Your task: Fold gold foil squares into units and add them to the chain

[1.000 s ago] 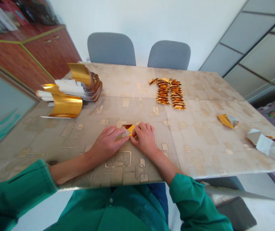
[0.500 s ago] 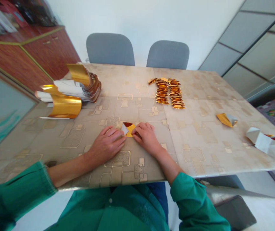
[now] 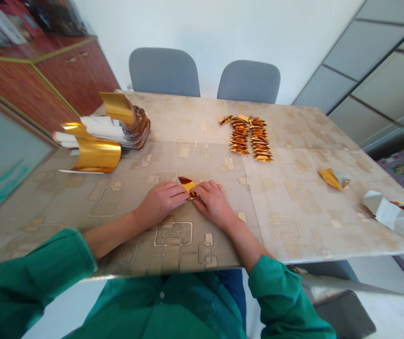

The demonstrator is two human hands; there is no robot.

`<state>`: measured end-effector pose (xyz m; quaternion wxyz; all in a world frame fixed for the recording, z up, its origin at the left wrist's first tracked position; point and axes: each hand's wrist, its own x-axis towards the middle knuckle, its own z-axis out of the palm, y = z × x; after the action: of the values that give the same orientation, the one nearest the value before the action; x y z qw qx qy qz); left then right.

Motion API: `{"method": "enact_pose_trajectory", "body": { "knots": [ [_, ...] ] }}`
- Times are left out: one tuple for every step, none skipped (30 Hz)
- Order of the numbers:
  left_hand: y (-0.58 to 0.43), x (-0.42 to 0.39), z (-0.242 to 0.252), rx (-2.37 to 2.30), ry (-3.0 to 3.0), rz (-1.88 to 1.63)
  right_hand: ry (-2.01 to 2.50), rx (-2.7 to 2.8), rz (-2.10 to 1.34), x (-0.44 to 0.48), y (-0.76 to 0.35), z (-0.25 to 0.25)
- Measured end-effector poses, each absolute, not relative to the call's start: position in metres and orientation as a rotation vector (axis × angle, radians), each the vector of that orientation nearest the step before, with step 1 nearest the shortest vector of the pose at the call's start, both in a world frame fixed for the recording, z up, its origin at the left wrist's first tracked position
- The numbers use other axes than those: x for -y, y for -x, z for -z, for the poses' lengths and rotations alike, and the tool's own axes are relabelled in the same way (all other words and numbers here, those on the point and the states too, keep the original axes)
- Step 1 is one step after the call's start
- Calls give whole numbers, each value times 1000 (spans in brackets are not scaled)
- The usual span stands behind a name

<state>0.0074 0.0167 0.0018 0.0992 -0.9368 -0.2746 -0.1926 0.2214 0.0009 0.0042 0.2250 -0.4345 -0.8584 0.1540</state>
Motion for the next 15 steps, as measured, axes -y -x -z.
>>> {"method": "enact_pose_trajectory", "body": {
  "knots": [
    [-7, -17, -1, 808, 2764, 568, 1191, 2360, -435, -1, -222, -3],
    [-7, -16, -1, 801, 2755, 569, 1180, 2353, -444, -2, -222, -2],
    [-6, -16, -2, 791, 2744, 572, 1168, 2348, -450, -2, -223, -1],
    [-6, -16, -2, 782, 2733, 580, 1156, 2344, -454, -2, -224, 0],
    [-6, -15, -2, 782, 2719, 594, 1143, 2341, -456, -2, -225, 0],
    [-6, -15, -2, 786, 2705, 617, 1132, 2338, -456, -3, -227, 1],
    [-6, -15, -2, 795, 2693, 653, 1121, 2338, -455, -3, -228, 1],
    [-6, -15, -2, 804, 2683, 698, 1111, 2337, -449, -3, -229, 0],
    [-6, -15, -1, 814, 2677, 748, 1103, 2338, -440, -4, -231, -1],
    [-6, -15, 0, 822, 2675, 793, 1096, 2340, -426, -4, -232, -2],
    [-5, -15, 1, 825, 2678, 831, 1088, 2345, -410, -4, -233, -3],
    [-5, -15, 2, 820, 2686, 858, 1078, 2353, -389, -5, -234, -3],
    [-4, -16, 3, 807, 2698, 870, 1064, 2360, -369, -5, -235, -4],
    [-4, -16, 4, 787, 2713, 870, 1049, 2367, -350, -5, -235, -4],
    [-3, -16, 4, 762, 2728, 865, 1033, 2374, -335, -6, -236, -4]
  ]
}}
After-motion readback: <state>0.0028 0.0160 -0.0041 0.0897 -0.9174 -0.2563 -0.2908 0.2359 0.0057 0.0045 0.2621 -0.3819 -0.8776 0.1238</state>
